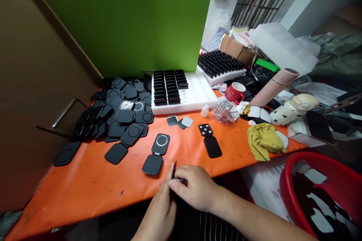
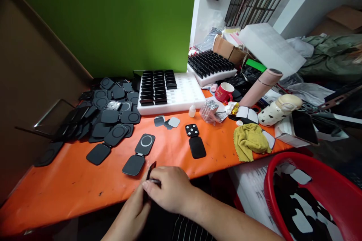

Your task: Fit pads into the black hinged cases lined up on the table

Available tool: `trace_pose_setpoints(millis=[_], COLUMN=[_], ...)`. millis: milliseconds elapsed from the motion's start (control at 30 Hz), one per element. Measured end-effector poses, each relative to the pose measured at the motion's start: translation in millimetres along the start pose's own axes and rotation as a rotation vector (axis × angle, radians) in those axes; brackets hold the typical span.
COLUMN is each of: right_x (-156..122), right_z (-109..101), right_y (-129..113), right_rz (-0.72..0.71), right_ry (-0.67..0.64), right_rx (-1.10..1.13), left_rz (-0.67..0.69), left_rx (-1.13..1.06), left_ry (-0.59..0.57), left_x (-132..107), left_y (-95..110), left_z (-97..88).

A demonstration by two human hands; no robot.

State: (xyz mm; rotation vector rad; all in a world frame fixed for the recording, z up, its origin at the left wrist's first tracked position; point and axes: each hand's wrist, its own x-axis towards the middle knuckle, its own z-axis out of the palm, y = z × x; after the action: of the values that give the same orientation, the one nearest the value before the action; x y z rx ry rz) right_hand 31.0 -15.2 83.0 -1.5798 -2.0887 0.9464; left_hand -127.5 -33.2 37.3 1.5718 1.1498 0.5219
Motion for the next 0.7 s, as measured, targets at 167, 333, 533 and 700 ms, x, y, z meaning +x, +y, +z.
trace_pose_setpoints(millis=[167, 333, 533, 700], right_x=[-5, -5, -8, -13], right_z=[7, 4, 2, 7], right_y=[-1, -6, -8, -4], right_rz=[0.023, 0.019, -0.014, 0.092], right_ry=[0.022, 0.012, -0.04, -0.019], right_rx=[0.015, -0.2, -0.194, -0.01], left_rz=[-0.156, -0.118, -0.014, -0.062], left_rx=[-0.206, -0.176, -0.061, -0.056], left_ry=[0.023, 0.059, 0.08, -0.006], left_x=[2, 5, 2, -1], left_y=[5, -3, -3, 5], left_z=[6.7, 9.8, 8.3, 7.9])
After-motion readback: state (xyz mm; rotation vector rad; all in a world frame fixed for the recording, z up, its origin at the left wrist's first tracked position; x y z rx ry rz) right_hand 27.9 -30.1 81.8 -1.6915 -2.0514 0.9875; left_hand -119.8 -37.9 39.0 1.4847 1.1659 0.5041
